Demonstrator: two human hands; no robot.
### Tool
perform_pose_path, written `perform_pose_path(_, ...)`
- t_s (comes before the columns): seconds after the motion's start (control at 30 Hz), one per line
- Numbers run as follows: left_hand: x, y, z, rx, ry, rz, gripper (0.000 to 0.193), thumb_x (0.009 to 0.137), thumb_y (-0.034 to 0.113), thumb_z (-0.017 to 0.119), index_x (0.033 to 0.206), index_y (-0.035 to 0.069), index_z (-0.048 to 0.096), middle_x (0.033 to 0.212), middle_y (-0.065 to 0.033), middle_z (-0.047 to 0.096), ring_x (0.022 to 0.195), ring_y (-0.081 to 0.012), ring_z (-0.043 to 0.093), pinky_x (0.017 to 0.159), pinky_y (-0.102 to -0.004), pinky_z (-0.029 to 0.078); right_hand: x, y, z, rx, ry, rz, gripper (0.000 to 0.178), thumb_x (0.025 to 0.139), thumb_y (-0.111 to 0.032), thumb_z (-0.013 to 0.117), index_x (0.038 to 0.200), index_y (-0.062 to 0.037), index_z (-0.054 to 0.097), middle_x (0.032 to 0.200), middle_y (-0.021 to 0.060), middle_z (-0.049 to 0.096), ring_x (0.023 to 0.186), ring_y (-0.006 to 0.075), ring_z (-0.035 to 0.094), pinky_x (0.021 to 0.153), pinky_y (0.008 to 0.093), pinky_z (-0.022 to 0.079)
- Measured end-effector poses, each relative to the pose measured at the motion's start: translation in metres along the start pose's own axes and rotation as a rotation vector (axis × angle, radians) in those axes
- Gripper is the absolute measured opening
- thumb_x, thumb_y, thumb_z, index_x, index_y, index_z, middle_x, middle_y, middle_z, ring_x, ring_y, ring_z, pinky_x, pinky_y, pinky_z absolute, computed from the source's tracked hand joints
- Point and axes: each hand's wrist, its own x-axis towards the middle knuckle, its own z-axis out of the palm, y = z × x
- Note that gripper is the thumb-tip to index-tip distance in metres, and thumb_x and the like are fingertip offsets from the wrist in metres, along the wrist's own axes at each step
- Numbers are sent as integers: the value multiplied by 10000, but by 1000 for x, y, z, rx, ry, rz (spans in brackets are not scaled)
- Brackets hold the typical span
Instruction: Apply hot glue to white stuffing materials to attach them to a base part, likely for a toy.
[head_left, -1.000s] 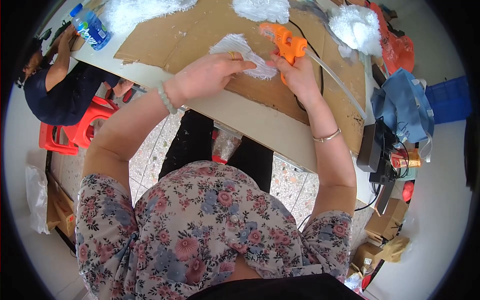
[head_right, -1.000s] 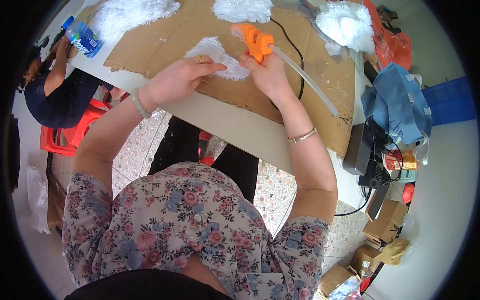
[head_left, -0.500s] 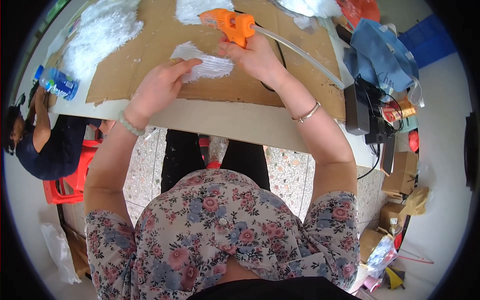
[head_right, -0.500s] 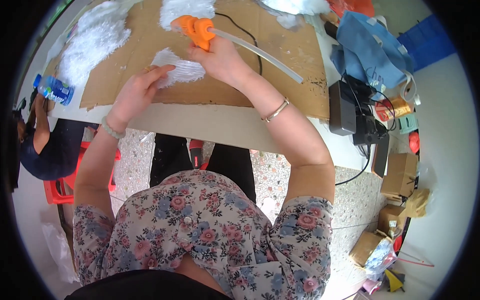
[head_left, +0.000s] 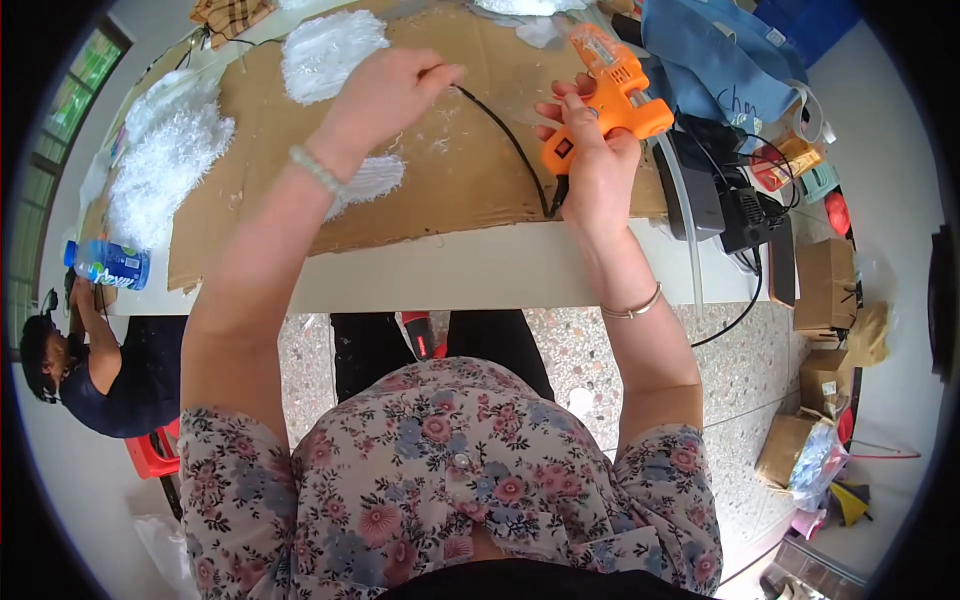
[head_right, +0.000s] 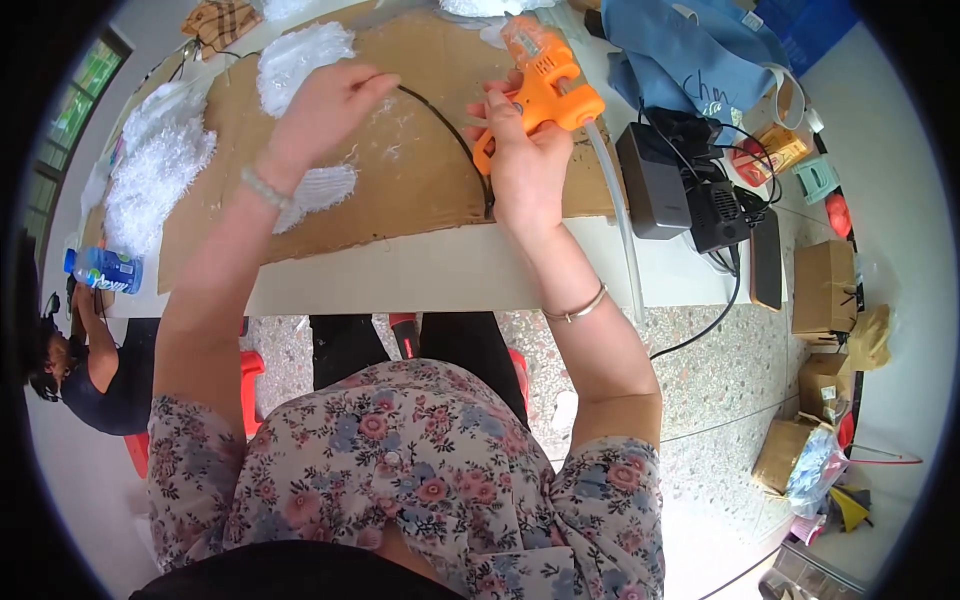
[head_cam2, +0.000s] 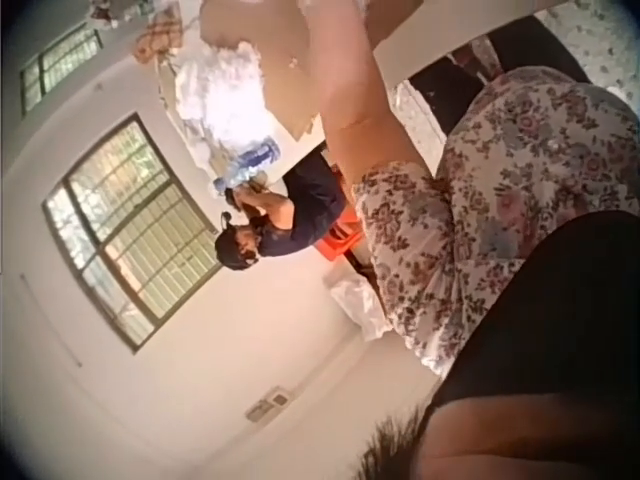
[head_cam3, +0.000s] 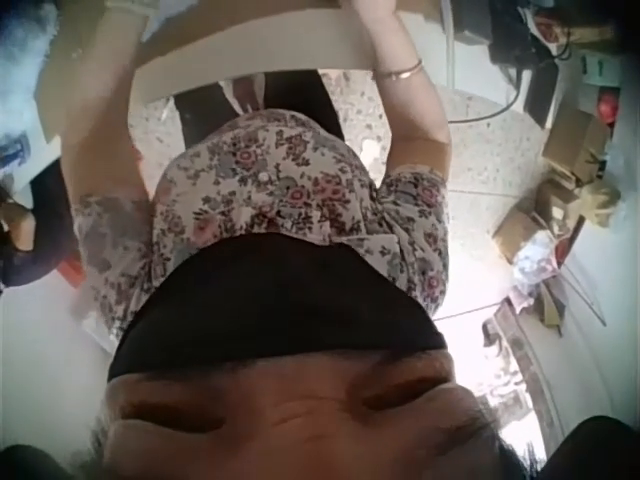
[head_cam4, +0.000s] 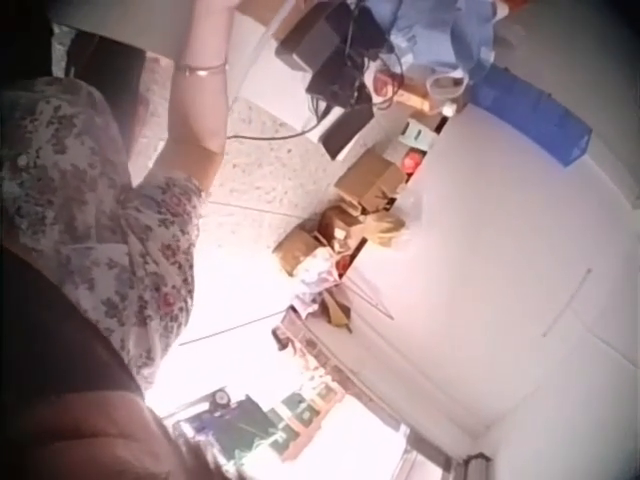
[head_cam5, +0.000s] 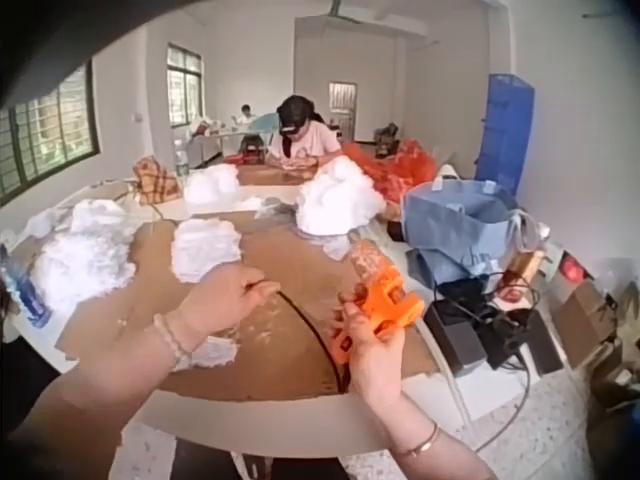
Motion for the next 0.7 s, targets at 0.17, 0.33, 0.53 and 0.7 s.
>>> perform_pose_path(0.17, 39, -6, 51, 142, -77, -6, 395, 793, 445, 622, 849, 60, 687, 771, -111, 641, 800, -308, 611, 722, -405, 484, -12, -2, 18, 144, 37, 87, 281, 912, -115, 528, 1164, 0, 483, 1052, 100, 590, 863, 161, 597, 706, 294, 506)
perform_pose_path(0.33, 51, -16, 62, 229, -347, -114, 515, 620, 552, 728, 807, 76, 672, 929, -105, 646, 969, -279, 586, 809, -375, 483, -10, -8, 21, 144, 41, 135, 277, 913, -110, 520, 1164, -1, 485, 1050, 103, 588, 843, 157, 590, 693, 291, 496)
perform_pose_path(0.53, 49, -30, 66, -24, -256, -150, 517, 608, 385, 805, 903, 14, 599, 943, -118, 626, 899, -266, 600, 777, -359, 483, -9, -14, 23, 108, 61, 100, 265, 917, -107, 502, 1157, 4, 494, 1055, 118, 589, 796, 147, 579, 680, 293, 483)
perform_pose_path(0.7, 51, -35, 62, -359, -42, -221, 339, 669, 247, 787, 851, 20, 613, 841, -81, 641, 769, -207, 605, 715, -306, 485, -6, -8, 20, 90, 33, 82, 256, 918, -107, 497, 1147, 9, 498, 1048, 123, 590, 763, 140, 575, 666, 288, 481)
